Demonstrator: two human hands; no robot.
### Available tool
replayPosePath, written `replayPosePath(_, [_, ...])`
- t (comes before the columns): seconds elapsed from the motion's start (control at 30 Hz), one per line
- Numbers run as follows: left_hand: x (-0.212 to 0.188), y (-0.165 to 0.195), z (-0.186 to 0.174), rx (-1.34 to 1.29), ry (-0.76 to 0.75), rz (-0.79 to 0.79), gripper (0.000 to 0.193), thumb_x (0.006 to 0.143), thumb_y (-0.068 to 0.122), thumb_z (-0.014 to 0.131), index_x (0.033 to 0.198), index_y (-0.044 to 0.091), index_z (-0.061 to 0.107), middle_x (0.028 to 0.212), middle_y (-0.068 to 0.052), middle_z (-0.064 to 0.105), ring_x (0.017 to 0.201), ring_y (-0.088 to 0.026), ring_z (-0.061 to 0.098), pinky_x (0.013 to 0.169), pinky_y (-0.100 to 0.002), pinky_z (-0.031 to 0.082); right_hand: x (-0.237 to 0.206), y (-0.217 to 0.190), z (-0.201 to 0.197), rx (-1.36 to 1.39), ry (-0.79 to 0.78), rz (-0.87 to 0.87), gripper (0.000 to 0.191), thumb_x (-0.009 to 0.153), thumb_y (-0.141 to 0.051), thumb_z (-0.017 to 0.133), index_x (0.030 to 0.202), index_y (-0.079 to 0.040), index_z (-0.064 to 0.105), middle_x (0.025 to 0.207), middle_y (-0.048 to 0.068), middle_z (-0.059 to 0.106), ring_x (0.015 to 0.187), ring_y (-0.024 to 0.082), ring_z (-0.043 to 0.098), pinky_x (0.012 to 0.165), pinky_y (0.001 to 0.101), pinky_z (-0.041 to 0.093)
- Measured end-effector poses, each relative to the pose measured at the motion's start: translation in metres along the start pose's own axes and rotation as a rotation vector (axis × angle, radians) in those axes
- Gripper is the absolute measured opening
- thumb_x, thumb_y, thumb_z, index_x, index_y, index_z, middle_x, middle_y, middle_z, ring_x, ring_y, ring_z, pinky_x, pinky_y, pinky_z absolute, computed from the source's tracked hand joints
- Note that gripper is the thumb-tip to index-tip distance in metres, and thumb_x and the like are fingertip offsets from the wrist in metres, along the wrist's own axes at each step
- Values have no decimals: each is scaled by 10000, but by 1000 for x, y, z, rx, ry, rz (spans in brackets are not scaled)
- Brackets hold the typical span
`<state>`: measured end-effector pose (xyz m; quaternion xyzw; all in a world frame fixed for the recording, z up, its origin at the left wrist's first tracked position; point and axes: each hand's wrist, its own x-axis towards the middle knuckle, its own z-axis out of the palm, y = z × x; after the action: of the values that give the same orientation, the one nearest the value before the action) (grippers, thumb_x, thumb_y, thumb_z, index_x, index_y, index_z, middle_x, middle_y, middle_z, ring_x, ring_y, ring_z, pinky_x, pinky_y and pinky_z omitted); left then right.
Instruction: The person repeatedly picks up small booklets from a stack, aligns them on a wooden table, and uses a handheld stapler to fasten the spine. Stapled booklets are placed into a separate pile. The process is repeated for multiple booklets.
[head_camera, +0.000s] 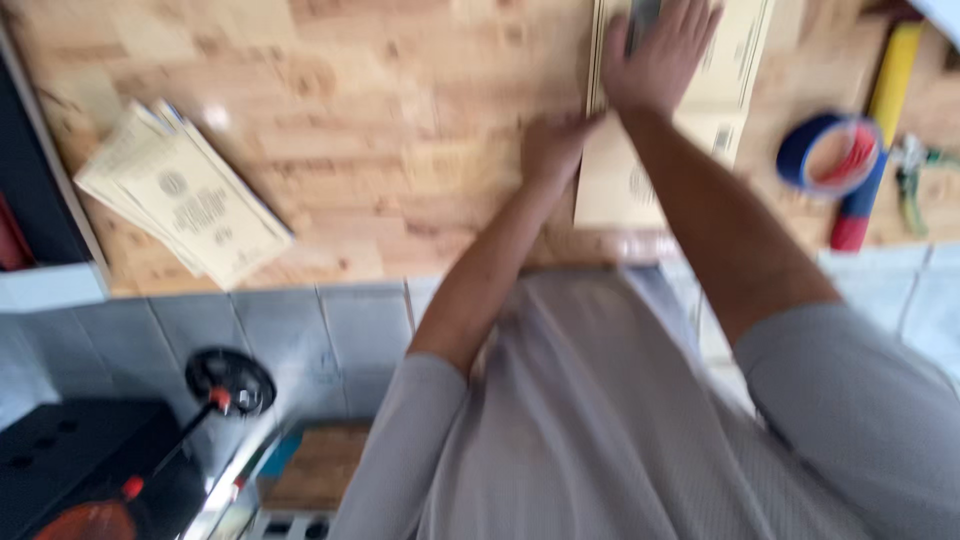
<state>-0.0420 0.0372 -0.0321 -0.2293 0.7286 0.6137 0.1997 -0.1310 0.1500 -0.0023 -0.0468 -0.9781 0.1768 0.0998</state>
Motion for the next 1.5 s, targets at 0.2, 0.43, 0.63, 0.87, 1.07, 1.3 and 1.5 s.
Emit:
replayPosePath(0.2, [5, 1, -6, 96, 5, -69, 374, 867, 436, 791, 927, 70, 838, 620, -32, 713, 552, -101, 642, 557, -283, 494, -4, -3, 1, 150, -56, 69, 731, 966, -328, 656, 1516, 35, 341, 1493, 259, 469, 1459, 426, 391, 1280, 589, 153])
replayPosePath(0.43, [8, -21, 2, -143, -50, -85, 293, 876, 367, 791, 937, 83, 831, 646, 29, 707, 533, -41, 540, 505, -243, 436, -16, 23, 26, 179, 11, -29, 712, 1018, -278, 650, 1569, 32, 324, 1552, 230, 468, 1501, 403, 394, 1307, 592, 142])
replayPosePath(0.63, [14, -18, -3, -300, -161, -230, 330, 906, 350, 811, 884, 21, 810, 617, 29, 618, 490, -37, 472, 460, -233, 372, -14, 16, 18, 166, -72, -2, 752, 1012, -323, 656, 1586, 32, 326, 1553, 230, 465, 1506, 402, 395, 1304, 604, 146])
replayPosePath(0.87, [6, -26, 1, -310, -100, -89, 352, 884, 336, 792, 972, -5, 810, 783, -15, 777, 627, -61, 658, 583, -234, 520, -18, 30, 23, 413, -46, -18, 655, 1051, -242, 657, 1585, -8, 360, 1536, 208, 500, 1490, 392, 422, 1315, 564, 183])
replayPosePath(1.07, [-21, -12, -5, -65, -83, -97, 324, 948, 281, 738, 971, -41, 761, 766, -61, 732, 639, -107, 626, 579, -280, 494, -62, 90, -39, 908, 3, 79, 318, 1161, -47, 575, 1465, -8, 493, 1497, 188, 530, 1431, 355, 529, 1267, 411, 416])
replayPosePath(1.3, [-111, 9, -19, 185, -148, 18, 283, 997, 254, 696, 1082, -16, 703, 823, -50, 673, 706, -116, 569, 626, -292, 472, -142, 159, -97, 521, -70, -29, 456, 985, -81, 665, 1402, 40, 527, 1375, 273, 571, 1310, 426, 535, 1131, 488, 440])
replayPosePath(1.5, [-184, 59, -6, 29, -379, -87, 288, 968, 118, 699, 1236, 23, 652, 1011, -26, 704, 860, -68, 625, 764, -248, 536, -122, 173, -131, 1290, -550, 680, 504, 1056, -249, 629, 1488, 7, 576, 1155, 237, 648, 997, 230, 614, 871, 380, 474])
